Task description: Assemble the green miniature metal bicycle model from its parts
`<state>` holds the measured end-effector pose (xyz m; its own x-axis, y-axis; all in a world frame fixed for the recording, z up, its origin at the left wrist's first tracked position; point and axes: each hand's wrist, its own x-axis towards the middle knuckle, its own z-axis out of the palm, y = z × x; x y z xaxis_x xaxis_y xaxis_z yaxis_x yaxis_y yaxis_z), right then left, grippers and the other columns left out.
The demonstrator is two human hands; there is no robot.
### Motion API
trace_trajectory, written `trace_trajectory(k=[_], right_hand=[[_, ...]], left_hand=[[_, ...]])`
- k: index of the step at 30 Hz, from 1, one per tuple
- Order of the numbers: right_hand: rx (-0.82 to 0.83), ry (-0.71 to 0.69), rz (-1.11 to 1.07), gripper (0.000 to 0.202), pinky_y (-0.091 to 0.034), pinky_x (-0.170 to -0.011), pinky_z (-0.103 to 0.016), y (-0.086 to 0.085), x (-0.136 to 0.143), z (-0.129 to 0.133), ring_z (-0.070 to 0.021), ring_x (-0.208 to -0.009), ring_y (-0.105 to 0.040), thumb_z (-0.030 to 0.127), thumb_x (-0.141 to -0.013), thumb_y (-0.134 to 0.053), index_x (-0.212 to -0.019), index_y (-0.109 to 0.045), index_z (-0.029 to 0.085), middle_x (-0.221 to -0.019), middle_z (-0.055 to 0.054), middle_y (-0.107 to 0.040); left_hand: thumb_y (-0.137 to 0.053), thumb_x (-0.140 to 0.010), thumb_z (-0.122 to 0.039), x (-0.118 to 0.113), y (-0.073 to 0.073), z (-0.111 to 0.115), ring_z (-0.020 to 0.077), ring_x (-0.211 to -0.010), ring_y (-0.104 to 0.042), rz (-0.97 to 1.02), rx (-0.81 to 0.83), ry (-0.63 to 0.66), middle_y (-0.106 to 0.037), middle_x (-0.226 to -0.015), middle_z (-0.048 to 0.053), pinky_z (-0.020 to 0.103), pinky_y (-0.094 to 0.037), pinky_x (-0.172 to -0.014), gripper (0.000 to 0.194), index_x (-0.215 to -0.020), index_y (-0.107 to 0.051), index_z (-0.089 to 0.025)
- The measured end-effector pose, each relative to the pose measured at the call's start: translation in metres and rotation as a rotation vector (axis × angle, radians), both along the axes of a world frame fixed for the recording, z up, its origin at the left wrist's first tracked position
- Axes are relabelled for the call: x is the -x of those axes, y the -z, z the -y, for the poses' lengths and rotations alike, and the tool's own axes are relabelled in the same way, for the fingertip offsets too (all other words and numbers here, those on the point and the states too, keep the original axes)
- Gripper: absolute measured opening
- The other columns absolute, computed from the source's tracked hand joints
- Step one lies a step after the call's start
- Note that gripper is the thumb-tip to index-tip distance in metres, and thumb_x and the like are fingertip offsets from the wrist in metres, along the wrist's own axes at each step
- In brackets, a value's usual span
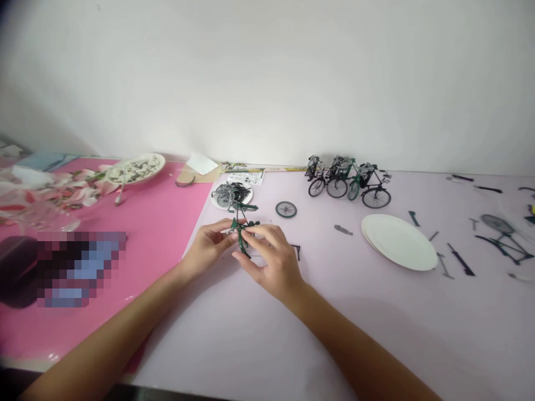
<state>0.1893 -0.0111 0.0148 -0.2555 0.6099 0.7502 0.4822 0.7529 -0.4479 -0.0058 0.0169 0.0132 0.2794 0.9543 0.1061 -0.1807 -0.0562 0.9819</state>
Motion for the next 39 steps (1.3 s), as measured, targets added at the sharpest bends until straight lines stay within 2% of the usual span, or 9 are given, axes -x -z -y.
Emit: trace_trajectory(k=[5,11,15,18,21,25,32,35,39], right_hand=[[-0.036,0.008,0.023,0.049,-0.060,-0.093,-0.051,-0.002,-0.002,-0.005,-0.0307,-0.112,-0.067,0.024,-0.085,-0.082,-0.132,-0.068,0.027,-0.116,-0.012,-0.074],[-0.020,-0.018,0.092,0.056,-0.061,-0.098,-0.047,0.003,-0.002,-0.003,-0.0294,-0.121,-0.067,0.025,-0.087,-0.081,-0.140,-0.061,0.026,-0.119,-0.009,-0.076],[0.078,-0.045,0.043,0.049,-0.060,-0.101,-0.044,0.005,-0.001,-0.002,-0.0280,-0.129,-0.062,0.023,-0.090,-0.077,-0.137,-0.060,0.023,-0.131,-0.013,-0.070],[0.054,-0.040,0.068,0.037,-0.056,-0.102,-0.047,0.001,-0.007,-0.007,-0.0280,-0.124,-0.063,0.018,-0.094,-0.070,-0.130,-0.063,0.025,-0.121,-0.009,-0.074],[0.002,0.133,0.137,0.019,-0.052,-0.097,-0.048,-0.001,-0.020,-0.019,-0.0270,-0.107,-0.065,0.015,-0.096,-0.065,-0.112,-0.069,0.024,-0.102,-0.005,-0.076],[0.063,0.431,0.354,0.010,-0.046,-0.086,-0.045,0.005,-0.044,-0.039,-0.0295,-0.102,-0.057,0.022,-0.097,-0.065,-0.096,-0.074,0.022,-0.101,-0.008,-0.076],[0.172,0.578,0.493,0.019,-0.040,-0.077,-0.041,0.017,-0.077,-0.061,-0.0313,-0.100,-0.053,0.030,-0.100,-0.061,-0.096,-0.078,0.022,-0.099,-0.010,-0.075],[0.210,0.546,0.488,0.019,-0.042,-0.079,-0.043,0.016,-0.076,-0.061,-0.0314,-0.099,-0.053,0.026,-0.100,-0.060,-0.098,-0.079,0.021,-0.100,-0.010,-0.075],[0.244,0.263,0.440,0.019,-0.048,-0.087,-0.044,0.011,-0.060,-0.051,-0.0293,-0.104,-0.054,0.030,-0.101,-0.062,-0.099,-0.080,0.023,-0.102,-0.009,-0.075]], left_hand=[[-0.073,-0.087,-0.027,0.004,-0.005,0.004,0.0327,-0.117,-0.070,0.119,0.062,0.181,-0.071,-0.131,0.014,0.045,-0.056,-0.099,0.054,-0.140,-0.066,-0.022],[-0.079,-0.086,-0.044,-0.004,-0.010,0.005,0.0287,-0.106,-0.072,-0.069,0.064,-0.066,-0.073,-0.126,0.014,0.036,-0.057,-0.090,0.047,-0.123,-0.074,-0.016],[-0.076,-0.087,-0.050,-0.006,-0.004,0.003,0.0247,-0.098,-0.074,-0.080,0.122,-0.123,-0.077,-0.118,0.011,0.034,-0.056,-0.087,0.050,-0.122,-0.074,-0.015],[-0.075,-0.088,-0.051,-0.005,-0.001,0.001,0.0234,-0.093,-0.074,-0.099,0.152,-0.154,-0.079,-0.108,0.011,0.032,-0.056,-0.083,0.052,-0.124,-0.073,-0.014],[-0.076,-0.086,-0.053,-0.005,0.001,-0.001,0.0239,-0.092,-0.075,-0.101,0.152,-0.209,-0.079,-0.103,0.011,0.032,-0.056,-0.082,0.054,-0.123,-0.074,-0.013],[-0.076,-0.084,-0.055,-0.004,0.003,-0.003,0.0239,-0.092,-0.075,-0.136,0.141,-0.279,-0.080,-0.101,0.011,0.030,-0.055,-0.078,0.054,-0.119,-0.075,-0.014],[-0.075,-0.085,-0.056,-0.003,0.007,-0.003,0.0229,-0.087,-0.073,-0.146,0.118,-0.304,-0.079,-0.099,0.011,0.029,-0.054,-0.073,0.057,-0.123,-0.074,-0.014],[-0.076,-0.084,-0.055,-0.004,0.007,-0.003,0.0221,-0.087,-0.073,-0.148,0.099,-0.322,-0.079,-0.097,0.010,0.030,-0.054,-0.075,0.057,-0.123,-0.074,-0.014],[-0.074,-0.087,-0.055,-0.004,0.005,-0.004,0.0207,-0.086,-0.072,-0.169,0.101,-0.336,-0.078,-0.093,0.009,0.029,-0.054,-0.077,0.053,-0.122,-0.075,-0.015]])
